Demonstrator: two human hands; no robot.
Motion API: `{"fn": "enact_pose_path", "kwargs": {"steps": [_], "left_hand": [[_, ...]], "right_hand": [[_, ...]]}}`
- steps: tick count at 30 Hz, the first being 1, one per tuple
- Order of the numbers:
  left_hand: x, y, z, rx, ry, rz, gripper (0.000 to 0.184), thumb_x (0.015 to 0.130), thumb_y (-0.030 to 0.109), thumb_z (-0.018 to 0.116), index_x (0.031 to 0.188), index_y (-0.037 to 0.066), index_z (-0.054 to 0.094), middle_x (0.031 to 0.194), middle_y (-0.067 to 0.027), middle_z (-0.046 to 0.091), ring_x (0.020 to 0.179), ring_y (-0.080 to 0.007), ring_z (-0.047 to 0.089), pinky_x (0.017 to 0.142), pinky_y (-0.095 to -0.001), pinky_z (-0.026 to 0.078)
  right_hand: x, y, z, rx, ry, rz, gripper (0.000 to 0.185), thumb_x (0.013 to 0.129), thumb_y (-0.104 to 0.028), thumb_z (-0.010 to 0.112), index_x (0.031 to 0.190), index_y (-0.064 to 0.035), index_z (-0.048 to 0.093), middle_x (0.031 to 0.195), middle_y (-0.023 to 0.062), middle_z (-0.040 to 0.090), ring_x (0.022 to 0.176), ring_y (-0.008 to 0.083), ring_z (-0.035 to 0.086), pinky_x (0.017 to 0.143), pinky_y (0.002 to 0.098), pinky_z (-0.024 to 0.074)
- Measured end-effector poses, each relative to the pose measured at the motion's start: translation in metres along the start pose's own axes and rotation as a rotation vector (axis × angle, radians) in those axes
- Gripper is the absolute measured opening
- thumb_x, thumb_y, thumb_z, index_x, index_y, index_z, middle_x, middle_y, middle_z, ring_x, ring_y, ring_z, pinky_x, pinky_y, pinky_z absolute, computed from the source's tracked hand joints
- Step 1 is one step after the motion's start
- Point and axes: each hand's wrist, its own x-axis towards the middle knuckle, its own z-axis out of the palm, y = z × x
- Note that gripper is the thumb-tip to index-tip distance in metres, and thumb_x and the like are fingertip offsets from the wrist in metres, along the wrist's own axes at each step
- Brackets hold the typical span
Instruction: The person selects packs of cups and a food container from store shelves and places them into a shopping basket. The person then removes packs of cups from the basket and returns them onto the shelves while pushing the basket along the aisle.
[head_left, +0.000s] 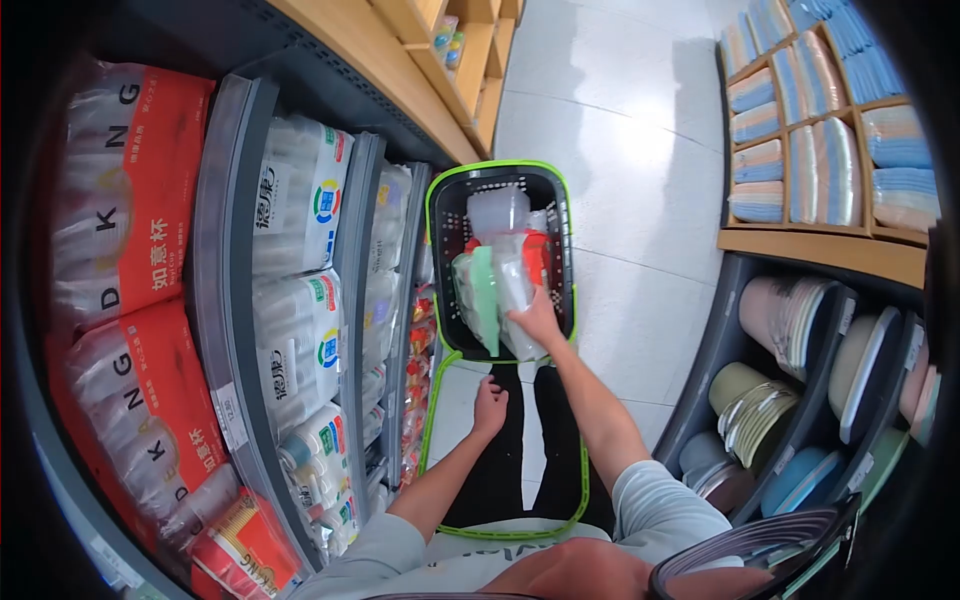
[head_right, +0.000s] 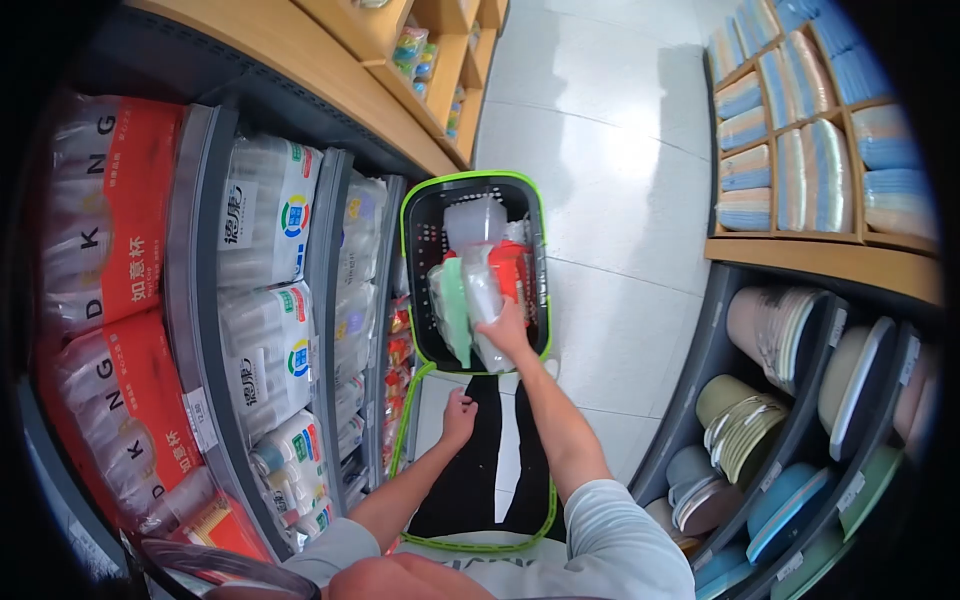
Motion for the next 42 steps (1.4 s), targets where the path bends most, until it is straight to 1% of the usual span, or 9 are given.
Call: {"fn": "enact_pose_path", "kwargs": {"steps": [2, 8, 12, 16, 21, 25, 29, 33, 42], "left_hand": [[-0.015, 0.041, 0.006, -0.097, 0.082, 0.110, 0.076, 0.084, 0.010, 0.071, 0.145, -0.003, 0.028, 0.128, -0.0220, 0.048, 0.112, -0.0314, 0.055, 0.096, -0.0413, 0.047], [-0.123, 0.159, -0.010, -0.145, -0.049, 0.387, 0.081, 0.076, -0.002, 0.061, 0.150, 0.000, 0.026, 0.140, -0.0195, 0.038, 0.131, -0.0307, 0.043, 0.106, -0.0408, 0.040], [-0.217, 0.246, -0.062, -0.747, -0.313, 0.477, 0.078, 0.084, 0.004, 0.059, 0.152, -0.002, 0.022, 0.149, -0.0191, 0.035, 0.140, -0.0288, 0.035, 0.115, -0.0401, 0.030], [-0.288, 0.307, -0.104, -0.548, -0.189, 0.803, 0.083, 0.079, 0.012, 0.076, 0.146, -0.002, 0.028, 0.143, -0.0183, 0.040, 0.133, -0.0275, 0.041, 0.112, -0.0403, 0.032], [-0.359, 0.387, -0.164, -0.564, 0.028, 0.818, 0.081, 0.066, 0.004, 0.083, 0.134, 0.000, 0.039, 0.122, -0.0123, 0.057, 0.112, -0.0236, 0.058, 0.099, -0.0368, 0.046], [-0.364, 0.385, -0.196, -0.673, 0.039, 0.949, 0.081, 0.066, 0.014, 0.084, 0.134, 0.000, 0.043, 0.122, -0.0131, 0.058, 0.112, -0.0222, 0.059, 0.099, -0.0368, 0.046], [-0.401, 0.387, -0.262, -0.892, -0.013, 0.967, 0.087, 0.060, 0.024, 0.083, 0.133, -0.003, 0.043, 0.120, -0.0138, 0.059, 0.108, -0.0237, 0.061, 0.094, -0.0371, 0.050], [-0.421, 0.371, -0.298, -1.107, -0.133, 0.968, 0.087, 0.064, 0.024, 0.078, 0.137, -0.003, 0.039, 0.122, -0.0156, 0.058, 0.108, -0.0268, 0.062, 0.093, -0.0383, 0.052], [-0.424, 0.367, -0.304, -0.986, 0.090, 0.907, 0.081, 0.077, 0.009, 0.073, 0.145, 0.001, 0.031, 0.133, -0.0159, 0.052, 0.118, -0.0257, 0.057, 0.100, -0.0384, 0.047]], "right_hand": [[-0.038, -0.017, -0.023, -0.062, 0.005, 0.010, 0.084, 0.060, -0.024, 0.084, 0.128, 0.0061, 0.044, 0.120, 0.0297, 0.054, 0.115, 0.0436, 0.052, 0.100, 0.0467, 0.0441], [-0.174, -0.104, -0.131, 0.053, 0.122, 0.047, 0.085, 0.064, -0.034, 0.084, 0.126, 0.0084, 0.043, 0.116, 0.0279, 0.052, 0.113, 0.0423, 0.050, 0.099, 0.0458, 0.0430], [-0.259, -0.222, -0.225, -0.055, 0.140, -0.073, 0.084, 0.065, -0.031, 0.082, 0.130, 0.0046, 0.042, 0.117, 0.0267, 0.050, 0.115, 0.0415, 0.047, 0.098, 0.0472, 0.0404], [-0.327, -0.288, -0.249, -0.138, 0.287, -0.307, 0.085, 0.065, -0.029, 0.082, 0.132, 0.0047, 0.041, 0.122, 0.0258, 0.047, 0.115, 0.0408, 0.045, 0.098, 0.0475, 0.0381], [-0.374, -0.351, -0.286, -0.142, 0.199, -0.723, 0.089, 0.069, -0.025, 0.085, 0.138, 0.0035, 0.036, 0.127, 0.0237, 0.043, 0.116, 0.0406, 0.042, 0.101, 0.0501, 0.0347], [-0.361, -0.362, -0.330, -0.278, 0.278, -0.966, 0.089, 0.073, -0.028, 0.082, 0.142, 0.0022, 0.033, 0.132, 0.0235, 0.041, 0.119, 0.0402, 0.041, 0.102, 0.0492, 0.0356], [-0.335, -0.384, -0.386, 0.100, 0.520, -0.726, 0.085, 0.076, -0.031, 0.080, 0.141, 0.0014, 0.036, 0.135, 0.0215, 0.037, 0.123, 0.0376, 0.039, 0.104, 0.0464, 0.0354], [-0.343, -0.403, -0.419, 0.508, -0.181, -0.536, 0.081, 0.076, -0.022, 0.080, 0.140, 0.0013, 0.037, 0.130, 0.0142, 0.055, 0.120, 0.0231, 0.054, 0.104, 0.0371, 0.0413], [-0.358, -0.448, -0.401, 0.520, 0.033, -0.603, 0.082, 0.068, -0.020, 0.083, 0.136, 0.0015, 0.043, 0.123, 0.0127, 0.058, 0.113, 0.0210, 0.056, 0.098, 0.0356, 0.0448]]}}
